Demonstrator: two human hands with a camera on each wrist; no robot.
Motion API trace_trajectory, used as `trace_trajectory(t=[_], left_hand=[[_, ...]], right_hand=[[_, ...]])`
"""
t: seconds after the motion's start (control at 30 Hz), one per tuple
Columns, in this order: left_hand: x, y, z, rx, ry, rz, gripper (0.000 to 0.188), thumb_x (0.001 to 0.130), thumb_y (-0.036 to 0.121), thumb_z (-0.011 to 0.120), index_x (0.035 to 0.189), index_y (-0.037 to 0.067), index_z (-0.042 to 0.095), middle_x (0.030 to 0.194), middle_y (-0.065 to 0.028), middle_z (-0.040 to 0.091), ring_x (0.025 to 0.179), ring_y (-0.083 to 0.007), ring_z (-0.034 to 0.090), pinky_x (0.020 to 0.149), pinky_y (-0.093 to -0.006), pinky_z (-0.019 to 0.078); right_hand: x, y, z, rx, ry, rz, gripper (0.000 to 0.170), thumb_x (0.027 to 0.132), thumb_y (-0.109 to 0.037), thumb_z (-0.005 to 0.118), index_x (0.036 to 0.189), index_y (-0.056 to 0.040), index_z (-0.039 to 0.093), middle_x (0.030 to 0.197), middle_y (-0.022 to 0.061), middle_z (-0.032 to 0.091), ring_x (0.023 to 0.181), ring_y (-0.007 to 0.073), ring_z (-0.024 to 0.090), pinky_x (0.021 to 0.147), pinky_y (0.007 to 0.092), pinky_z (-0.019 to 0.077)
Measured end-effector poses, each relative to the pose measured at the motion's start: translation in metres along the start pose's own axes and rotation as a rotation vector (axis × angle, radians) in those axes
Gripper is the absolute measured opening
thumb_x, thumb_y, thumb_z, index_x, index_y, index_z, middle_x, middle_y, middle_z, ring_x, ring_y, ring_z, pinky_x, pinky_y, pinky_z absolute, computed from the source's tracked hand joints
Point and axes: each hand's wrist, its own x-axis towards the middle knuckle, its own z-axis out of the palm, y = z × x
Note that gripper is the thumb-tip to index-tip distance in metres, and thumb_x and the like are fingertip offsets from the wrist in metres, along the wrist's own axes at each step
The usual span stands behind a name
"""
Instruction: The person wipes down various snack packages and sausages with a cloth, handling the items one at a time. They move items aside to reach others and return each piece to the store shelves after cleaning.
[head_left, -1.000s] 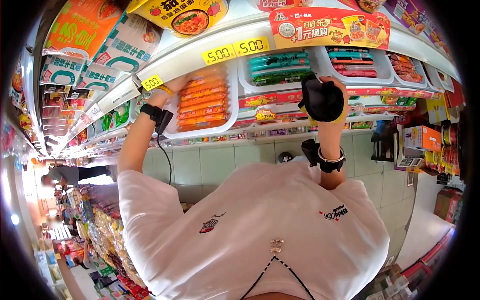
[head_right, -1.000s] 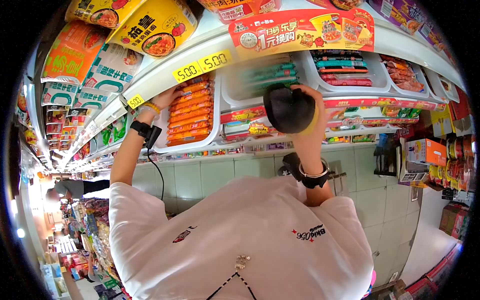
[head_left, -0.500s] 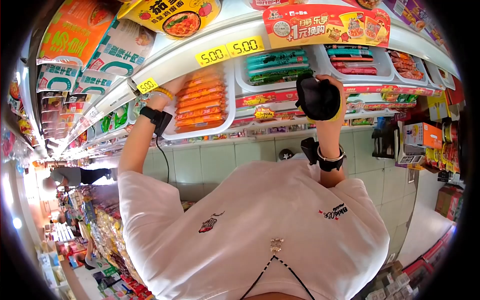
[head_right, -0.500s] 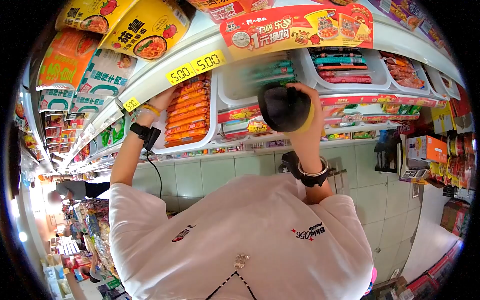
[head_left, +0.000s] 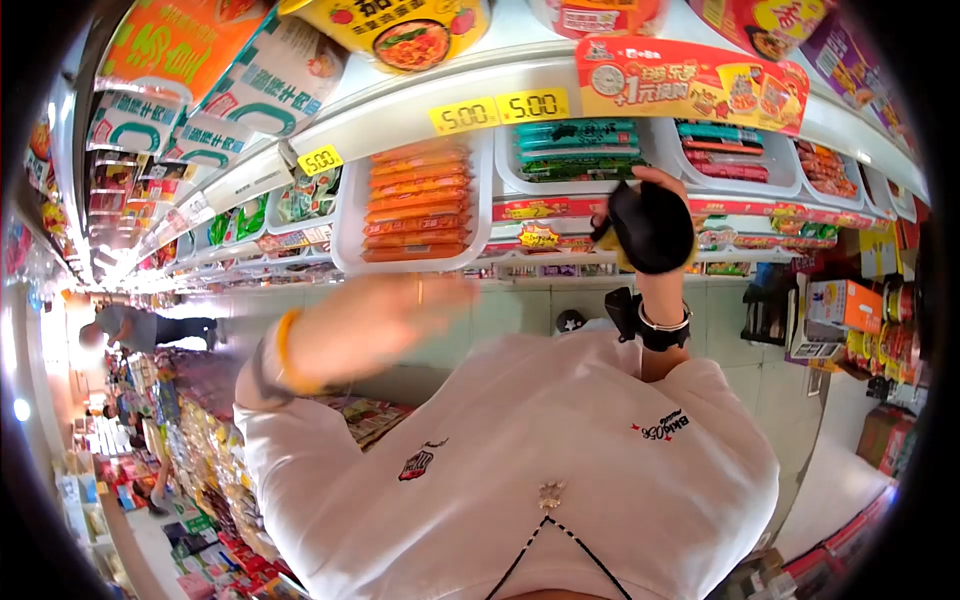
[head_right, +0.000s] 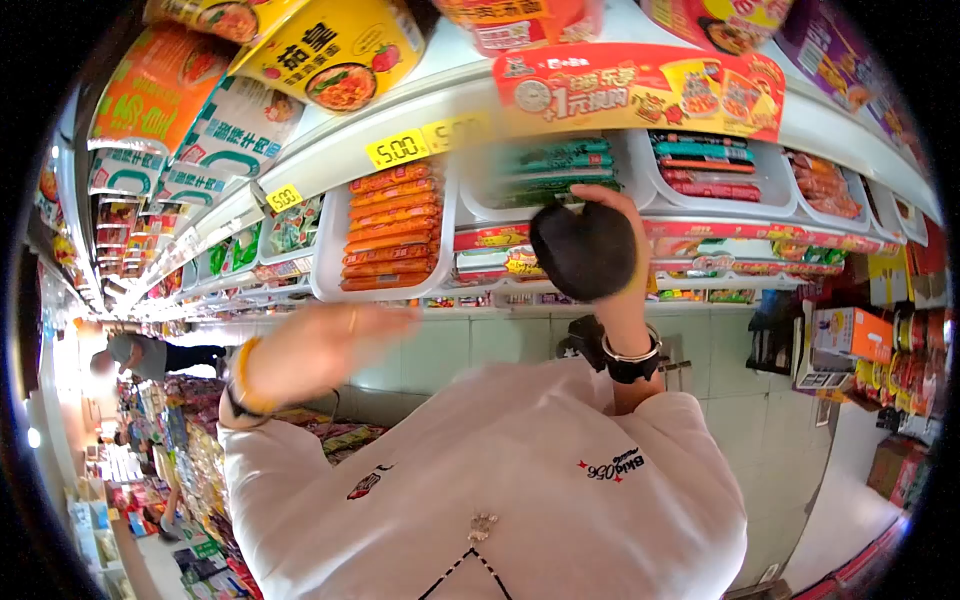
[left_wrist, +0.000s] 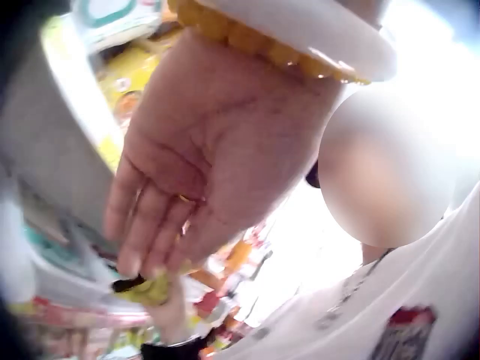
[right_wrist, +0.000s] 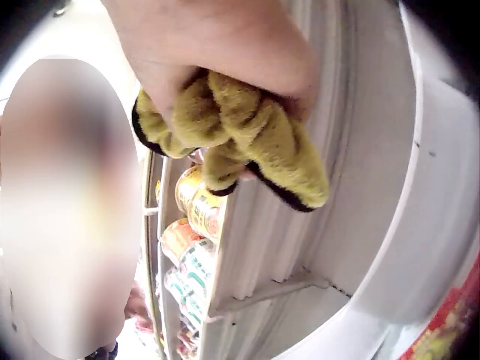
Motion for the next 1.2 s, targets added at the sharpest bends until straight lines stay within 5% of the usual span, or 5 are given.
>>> trace_trajectory(t=[0.23, 0.43, 0.83, 0.97, 1.2], left_hand=[[-0.118, 0.078, -0.035, -0.333, 0.274, 0.735, 0.013, 0.081, 0.006, 0.052, 0.084, 0.008, 0.065, 0.083, -0.0046, 0.063, 0.073, -0.0139, 0.063, 0.058, -0.0184, 0.0445], [-0.143, 0.087, 0.001, -0.376, 0.227, 0.662, 0.011, 0.084, 0.009, 0.049, 0.08, 0.01, 0.059, 0.089, -0.0032, 0.062, 0.08, -0.0136, 0.062, 0.058, -0.018, 0.0429], [-0.161, 0.084, 0.016, -0.369, 0.328, 0.771, 0.015, 0.086, 0.01, 0.047, 0.078, 0.01, 0.06, 0.084, -0.0028, 0.061, 0.078, -0.0117, 0.061, 0.059, -0.0194, 0.0423], [-0.183, 0.101, 0.027, -0.334, 0.459, 0.66, 0.016, 0.083, 0.006, 0.048, 0.073, 0.01, 0.06, 0.08, -0.0037, 0.061, 0.072, -0.0116, 0.061, 0.056, -0.0188, 0.0428], [-0.211, 0.119, 0.049, -0.214, 0.8, 0.425, 0.013, 0.075, 0.004, 0.054, 0.064, 0.011, 0.056, 0.07, -0.0008, 0.061, 0.06, -0.011, 0.06, 0.048, -0.0181, 0.0398]], right_hand=[[0.041, -0.049, -0.079, 0.779, -0.916, -0.561, 0.03, 0.085, -0.017, 0.067, 0.109, -0.0181, 0.048, 0.082, -0.0003, 0.062, 0.071, 0.0115, 0.06, 0.055, 0.0272, 0.0406], [-0.001, -0.063, -0.081, -0.013, -0.023, -0.123, 0.019, 0.082, -0.003, 0.059, 0.1, -0.0018, 0.053, 0.085, 0.0107, 0.056, 0.077, 0.0192, 0.057, 0.071, 0.0338, 0.0472], [0.038, -0.048, 0.128, -0.807, -0.626, -0.771, 0.079, 0.061, 0.001, 0.071, 0.134, -0.0099, 0.041, 0.119, 0.0116, 0.055, 0.113, 0.0322, 0.052, 0.092, 0.0419, 0.0432], [0.005, -0.066, 0.026, -0.115, -1.103, -0.145, 0.064, 0.069, -0.005, 0.068, 0.128, -0.0084, 0.045, 0.126, 0.0151, 0.049, 0.113, 0.0285, 0.05, 0.092, 0.0384, 0.0425], [0.027, -0.178, -0.068, 0.234, -1.611, -0.983, 0.012, 0.083, -0.02, 0.059, 0.073, -0.0172, 0.054, 0.074, -0.002, 0.055, 0.061, 0.0062, 0.053, 0.056, 0.0159, 0.0384]])
